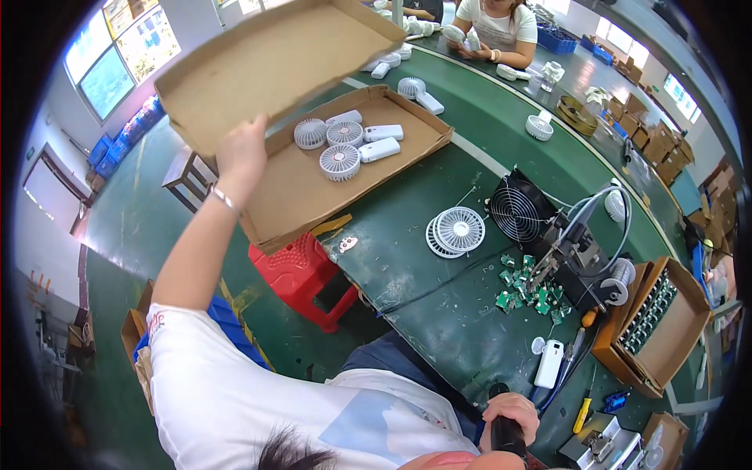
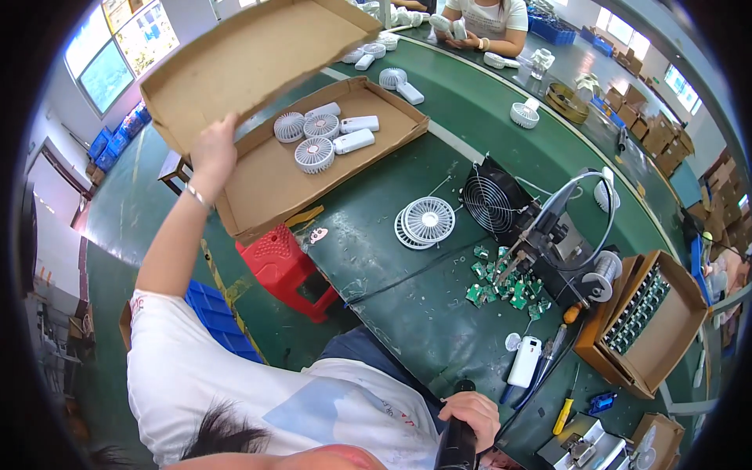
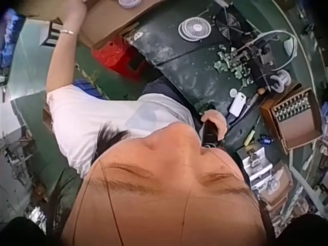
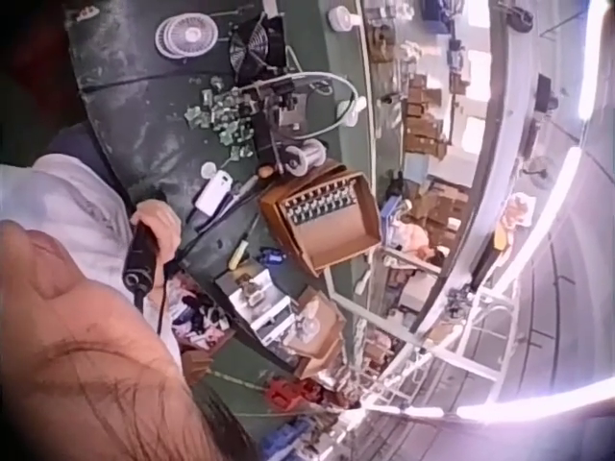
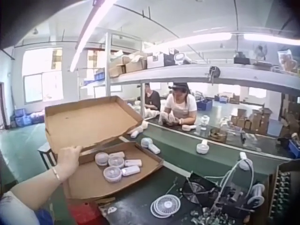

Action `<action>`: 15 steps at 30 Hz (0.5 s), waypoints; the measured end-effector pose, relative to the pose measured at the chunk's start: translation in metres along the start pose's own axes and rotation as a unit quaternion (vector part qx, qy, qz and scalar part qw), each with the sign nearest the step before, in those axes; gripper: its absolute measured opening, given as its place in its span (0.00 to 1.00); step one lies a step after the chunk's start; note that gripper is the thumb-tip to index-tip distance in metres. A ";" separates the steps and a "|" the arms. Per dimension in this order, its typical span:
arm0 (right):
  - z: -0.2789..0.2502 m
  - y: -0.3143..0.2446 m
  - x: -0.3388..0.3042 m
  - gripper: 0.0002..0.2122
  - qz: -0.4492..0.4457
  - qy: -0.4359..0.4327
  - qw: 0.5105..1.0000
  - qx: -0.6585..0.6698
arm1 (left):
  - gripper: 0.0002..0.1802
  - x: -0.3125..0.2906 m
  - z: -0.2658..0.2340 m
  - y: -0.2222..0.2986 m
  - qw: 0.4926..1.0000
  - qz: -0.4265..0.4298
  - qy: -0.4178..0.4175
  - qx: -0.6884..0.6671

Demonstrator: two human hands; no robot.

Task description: The person assembles portable electric fans by fitting together the fan heads, internal components, and handle casings, securing the parts with an electric screwdriver, and placing the assembled fans into a cardboard tray.

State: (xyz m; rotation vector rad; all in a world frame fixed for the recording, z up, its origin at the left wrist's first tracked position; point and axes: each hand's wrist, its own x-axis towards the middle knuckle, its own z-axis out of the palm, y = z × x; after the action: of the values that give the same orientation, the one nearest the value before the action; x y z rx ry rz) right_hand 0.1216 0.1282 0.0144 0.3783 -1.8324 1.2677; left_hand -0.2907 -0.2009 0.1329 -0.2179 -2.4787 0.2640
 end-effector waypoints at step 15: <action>0.009 -0.011 0.019 0.11 0.098 0.092 0.990 0.045 | 0.28 0.031 0.191 -0.044 0.949 -0.179 -0.247 -0.074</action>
State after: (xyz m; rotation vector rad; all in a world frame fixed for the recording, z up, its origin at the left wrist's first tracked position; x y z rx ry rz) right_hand 0.1132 0.1197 0.0350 0.1264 -1.6918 1.4714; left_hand -0.4353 -0.2630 0.0119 0.2736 -2.9734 -0.0322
